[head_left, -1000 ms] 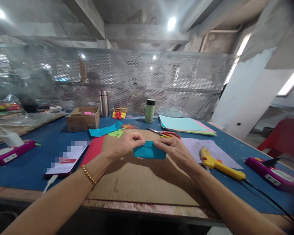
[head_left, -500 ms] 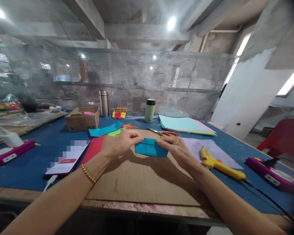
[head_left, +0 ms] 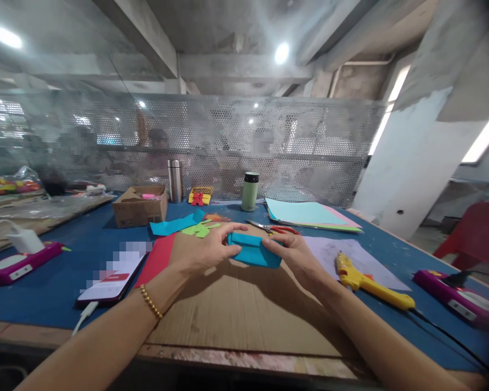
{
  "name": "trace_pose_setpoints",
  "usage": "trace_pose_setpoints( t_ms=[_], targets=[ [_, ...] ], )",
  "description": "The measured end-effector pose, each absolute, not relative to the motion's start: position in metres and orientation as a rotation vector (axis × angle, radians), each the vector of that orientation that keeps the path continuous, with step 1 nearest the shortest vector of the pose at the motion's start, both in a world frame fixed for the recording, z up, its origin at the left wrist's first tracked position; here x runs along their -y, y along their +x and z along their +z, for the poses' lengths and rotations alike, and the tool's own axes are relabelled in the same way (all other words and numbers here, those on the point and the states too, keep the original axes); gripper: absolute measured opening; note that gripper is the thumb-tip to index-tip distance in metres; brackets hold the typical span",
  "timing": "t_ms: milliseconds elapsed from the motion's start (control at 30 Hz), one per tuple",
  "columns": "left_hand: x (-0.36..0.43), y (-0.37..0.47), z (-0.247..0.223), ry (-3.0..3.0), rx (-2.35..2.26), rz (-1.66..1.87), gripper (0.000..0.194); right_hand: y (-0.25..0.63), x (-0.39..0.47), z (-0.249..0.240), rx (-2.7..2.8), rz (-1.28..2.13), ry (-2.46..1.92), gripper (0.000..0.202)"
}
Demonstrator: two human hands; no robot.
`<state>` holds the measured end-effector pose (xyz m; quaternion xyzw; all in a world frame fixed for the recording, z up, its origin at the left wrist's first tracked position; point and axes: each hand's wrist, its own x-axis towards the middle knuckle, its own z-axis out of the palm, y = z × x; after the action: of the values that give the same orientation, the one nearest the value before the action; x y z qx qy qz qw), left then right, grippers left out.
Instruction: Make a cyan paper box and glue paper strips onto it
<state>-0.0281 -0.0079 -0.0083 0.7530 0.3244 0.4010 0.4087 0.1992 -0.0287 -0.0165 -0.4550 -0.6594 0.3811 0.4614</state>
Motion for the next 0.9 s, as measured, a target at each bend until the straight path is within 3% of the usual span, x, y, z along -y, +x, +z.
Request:
trace_pose_setpoints(
  t_ms=[133, 333, 533, 900],
  targets=[
    [0.013, -0.027, -0.006, 1.845, -0.880, 1.043, 0.052, 0.196, 0.030, -0.012, 1.763, 0.840, -1.143, 0.041],
    [0.016, -0.025, -0.004, 1.743, -0.949, 1.100, 0.048, 0.196, 0.028, -0.010, 1.898, 0.329, -1.158, 0.035],
    [0.016, -0.023, -0.006, 1.596, -0.938, 1.003, 0.051, 0.194, 0.039, -0.006, 2.030, 0.177, -1.178, 0.022],
    [0.030, -0.025, 0.006, 1.739, -1.103, 0.965, 0.056, 0.194, 0.035, -0.007, 2.010, 0.137, -1.192, 0.027]
  ],
)
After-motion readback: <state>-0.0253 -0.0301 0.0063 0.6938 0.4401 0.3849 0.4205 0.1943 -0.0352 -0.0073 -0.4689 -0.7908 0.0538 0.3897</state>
